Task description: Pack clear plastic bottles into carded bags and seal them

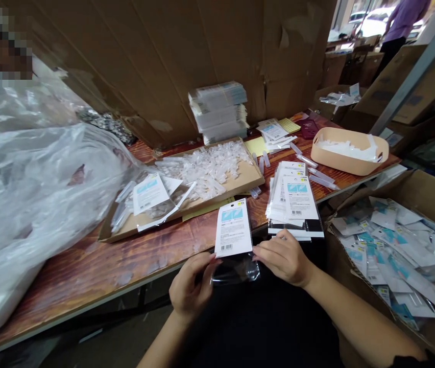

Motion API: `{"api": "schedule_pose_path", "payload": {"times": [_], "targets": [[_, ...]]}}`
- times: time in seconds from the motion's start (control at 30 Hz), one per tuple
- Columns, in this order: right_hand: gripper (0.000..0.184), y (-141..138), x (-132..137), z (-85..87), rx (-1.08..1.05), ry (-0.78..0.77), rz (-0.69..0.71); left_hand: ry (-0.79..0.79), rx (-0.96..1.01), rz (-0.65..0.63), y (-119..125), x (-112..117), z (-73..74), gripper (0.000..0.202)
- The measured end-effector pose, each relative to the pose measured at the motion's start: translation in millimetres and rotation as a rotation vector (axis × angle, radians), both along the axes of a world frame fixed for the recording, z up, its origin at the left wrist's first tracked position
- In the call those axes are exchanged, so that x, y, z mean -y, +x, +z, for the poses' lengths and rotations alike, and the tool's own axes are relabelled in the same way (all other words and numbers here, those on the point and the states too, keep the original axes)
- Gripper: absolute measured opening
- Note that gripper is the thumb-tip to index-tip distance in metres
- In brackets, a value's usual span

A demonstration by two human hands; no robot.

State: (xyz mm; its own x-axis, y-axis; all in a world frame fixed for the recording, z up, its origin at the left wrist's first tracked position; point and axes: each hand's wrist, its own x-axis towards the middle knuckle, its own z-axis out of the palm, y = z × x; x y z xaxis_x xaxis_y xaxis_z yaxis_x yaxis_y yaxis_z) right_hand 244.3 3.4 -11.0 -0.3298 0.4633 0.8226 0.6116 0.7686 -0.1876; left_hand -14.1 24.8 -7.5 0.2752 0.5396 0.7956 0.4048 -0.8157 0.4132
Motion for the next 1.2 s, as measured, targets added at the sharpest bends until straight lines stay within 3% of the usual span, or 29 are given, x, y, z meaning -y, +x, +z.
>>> {"api": "schedule_pose_path", "payload": {"times": [0.13,0.33,0.5,0.67,0.9,1.0,1.1,1.2], "targets": [[0.042,-12.5,5.3,-4.2,-0.068,0.03,0.02,-0.031,-0.003,-0.007,-1.1,5.2,3.7,0.035],[0.032,-16.5,7.3,2.9,0.026,-0.089,0.115,-0.049,-0.089,0.009,-16.0,8.3,9.2,0.034],[0.031,-28.3,5.6,-0.5,-0.199,-0.228,0.201,-0.093,-0.15,-0.032,-25.9,8.5,9.4,0.033],[0.017,-35.1,6.1,-5.0,-0.376,-0.331,0.154,-0.126,-0.171,-0.049,-27.4,8.6,9.4,0.034],[0.02,-27.7,11.1,-0.4,-0.476,-0.51,0.092,-0.181,-0.206,-0.082,-31.8,7.3,11.9,0.03],[0.019,-27.4,12.9,3.1,-0.537,-0.579,0.082,-0.343,-0.086,-0.108,-27.8,9.1,11.2,0.022],[0.016,-30.0,15.7,4.6,-0.64,-0.701,0.096,-0.644,0.18,-0.121,-19.9,13.5,7.9,0.004],[0.009,-32.3,17.5,3.0,-0.74,-0.825,0.124,-1.001,0.438,-0.171,-12.7,18.5,5.2,0.015]]}}
